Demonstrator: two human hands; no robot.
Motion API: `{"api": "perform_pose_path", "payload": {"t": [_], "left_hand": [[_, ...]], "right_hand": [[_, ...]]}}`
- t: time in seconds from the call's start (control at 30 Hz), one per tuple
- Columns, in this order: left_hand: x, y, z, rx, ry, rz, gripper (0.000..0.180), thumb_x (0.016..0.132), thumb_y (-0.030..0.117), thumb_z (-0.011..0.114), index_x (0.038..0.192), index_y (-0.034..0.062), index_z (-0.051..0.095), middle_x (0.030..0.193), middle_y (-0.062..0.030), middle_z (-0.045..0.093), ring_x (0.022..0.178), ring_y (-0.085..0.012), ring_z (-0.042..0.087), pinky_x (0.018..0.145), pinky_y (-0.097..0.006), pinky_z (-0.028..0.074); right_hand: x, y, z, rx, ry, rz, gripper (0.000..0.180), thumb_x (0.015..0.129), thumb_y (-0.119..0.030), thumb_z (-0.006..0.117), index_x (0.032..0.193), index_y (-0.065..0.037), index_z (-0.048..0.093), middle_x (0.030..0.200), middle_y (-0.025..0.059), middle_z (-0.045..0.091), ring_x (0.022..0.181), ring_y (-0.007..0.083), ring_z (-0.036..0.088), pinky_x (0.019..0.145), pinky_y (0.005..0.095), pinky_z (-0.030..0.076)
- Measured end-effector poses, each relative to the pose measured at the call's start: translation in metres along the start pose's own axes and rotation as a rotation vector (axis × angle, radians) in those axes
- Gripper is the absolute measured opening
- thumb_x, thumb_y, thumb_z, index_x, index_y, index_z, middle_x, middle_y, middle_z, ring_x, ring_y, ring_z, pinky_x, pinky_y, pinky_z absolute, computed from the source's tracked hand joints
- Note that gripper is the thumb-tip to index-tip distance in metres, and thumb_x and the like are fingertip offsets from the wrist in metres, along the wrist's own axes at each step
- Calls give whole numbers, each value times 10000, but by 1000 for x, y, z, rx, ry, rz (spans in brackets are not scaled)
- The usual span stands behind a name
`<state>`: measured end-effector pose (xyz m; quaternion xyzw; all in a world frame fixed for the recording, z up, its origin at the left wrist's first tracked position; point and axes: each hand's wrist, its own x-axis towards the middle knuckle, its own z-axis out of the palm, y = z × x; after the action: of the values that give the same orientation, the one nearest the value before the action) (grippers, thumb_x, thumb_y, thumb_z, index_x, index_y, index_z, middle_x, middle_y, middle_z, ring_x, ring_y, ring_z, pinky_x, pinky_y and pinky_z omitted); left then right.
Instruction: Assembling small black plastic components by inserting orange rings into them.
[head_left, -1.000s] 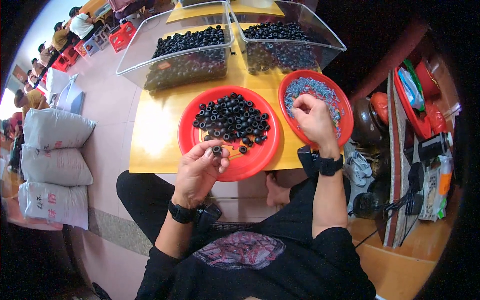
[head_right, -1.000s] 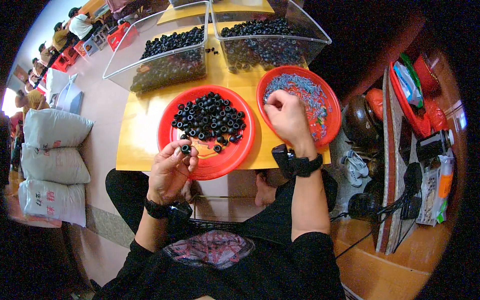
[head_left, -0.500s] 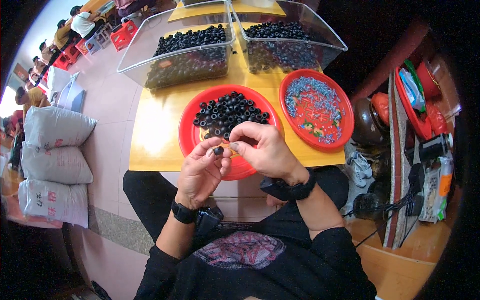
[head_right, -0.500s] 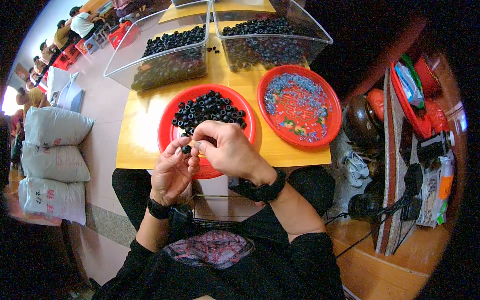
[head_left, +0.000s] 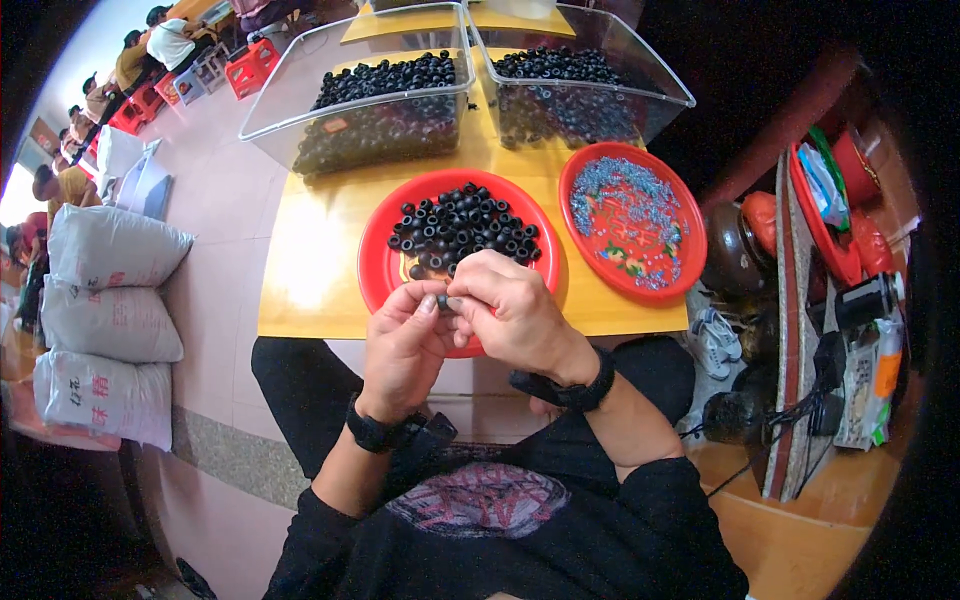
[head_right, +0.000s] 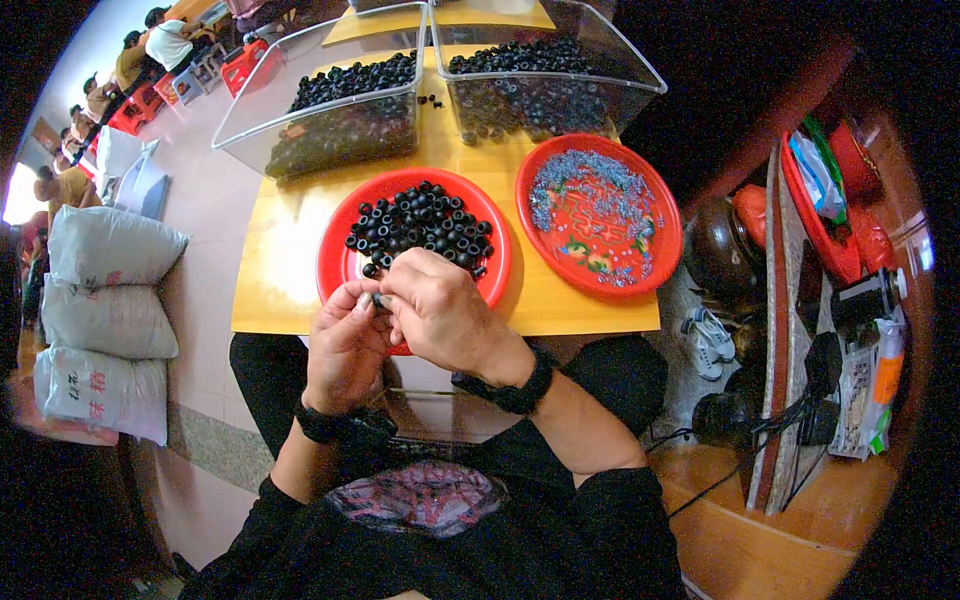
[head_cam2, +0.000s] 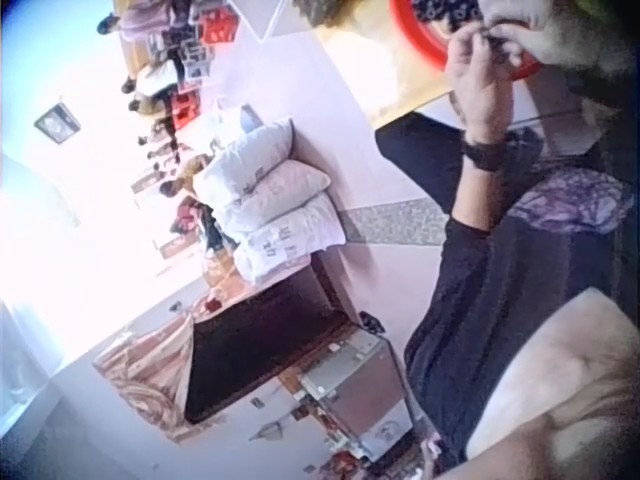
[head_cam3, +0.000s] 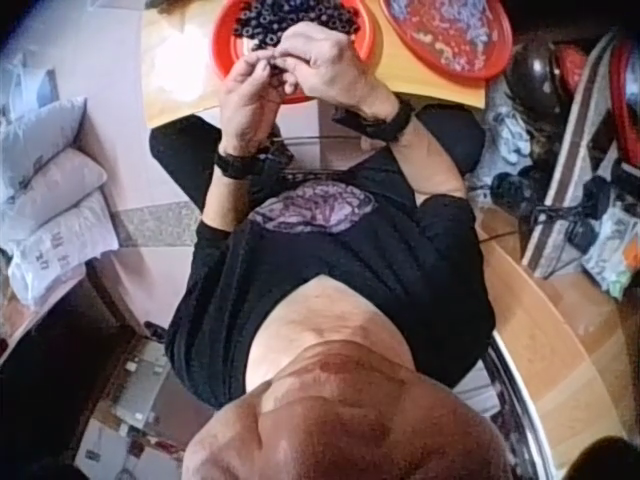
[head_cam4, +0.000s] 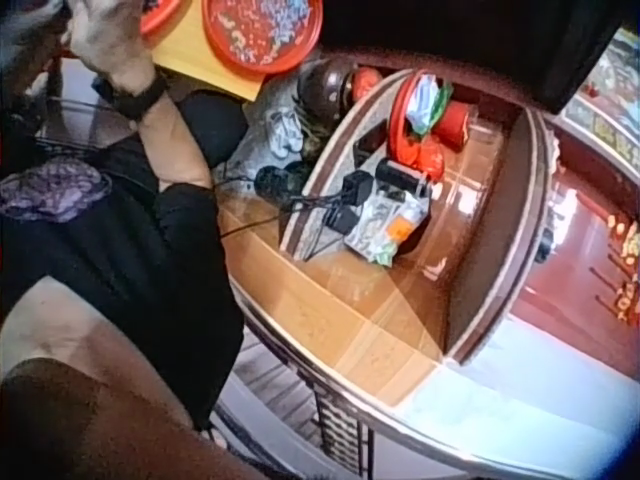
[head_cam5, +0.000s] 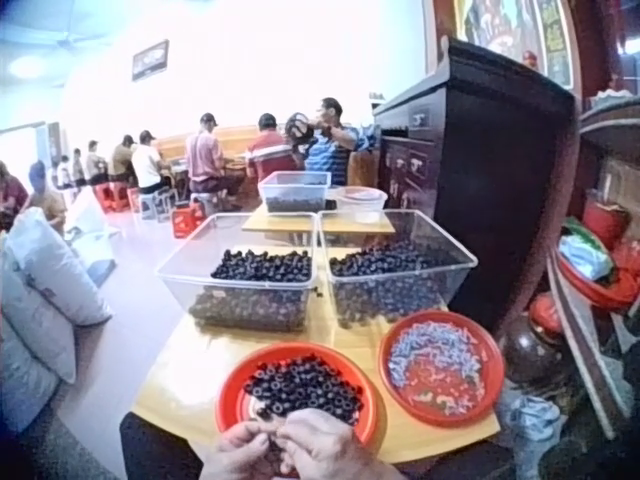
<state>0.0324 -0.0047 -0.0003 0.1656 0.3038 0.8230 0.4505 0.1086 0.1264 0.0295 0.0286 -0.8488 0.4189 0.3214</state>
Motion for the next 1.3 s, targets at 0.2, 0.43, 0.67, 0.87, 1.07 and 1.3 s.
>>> {"api": "perform_pose_path", "payload": {"t": [0.2,0.43,0.67,0.87,1.07,1.3], "left_hand": [[1,-1,3,-40,112,22,149,892,93,424,997,23,502,899,-140,595,735,-201,579,650,-297,467],[3,12,-4,-86,230,-42,139,873,95,445,984,41,509,879,-161,591,742,-212,577,660,-294,459],[4,15,-17,-40,149,-39,173,845,83,479,1013,48,498,897,-150,584,768,-206,571,711,-291,475],[4,8,-23,-74,160,-40,172,838,64,486,1009,61,511,889,-149,587,740,-204,575,669,-290,471],[3,8,-18,-62,146,-52,163,844,63,486,1006,51,506,897,-143,590,756,-201,582,671,-295,471],[4,8,-18,-36,132,-62,164,848,43,470,1009,42,502,898,-148,587,763,-212,583,674,-300,473]], "right_hand": [[6,-2,-22,135,-242,10,141,728,20,583,867,36,598,898,149,565,777,237,591,680,298,474],[8,33,-48,-246,4,295,151,718,-48,615,848,30,611,800,125,589,727,239,580,641,307,458],[9,36,-7,-532,-141,64,50,680,-84,582,669,-36,588,768,133,516,804,295,493,705,377,432],[6,41,8,-697,-131,26,63,663,-52,527,663,-36,588,755,140,486,790,299,476,686,377,426],[5,41,9,-664,-147,71,33,668,-30,506,661,-27,538,754,140,454,777,299,459,668,390,406],[5,42,13,-692,-138,72,31,673,-44,513,657,-32,536,762,138,466,786,287,464,668,385,406]]}}
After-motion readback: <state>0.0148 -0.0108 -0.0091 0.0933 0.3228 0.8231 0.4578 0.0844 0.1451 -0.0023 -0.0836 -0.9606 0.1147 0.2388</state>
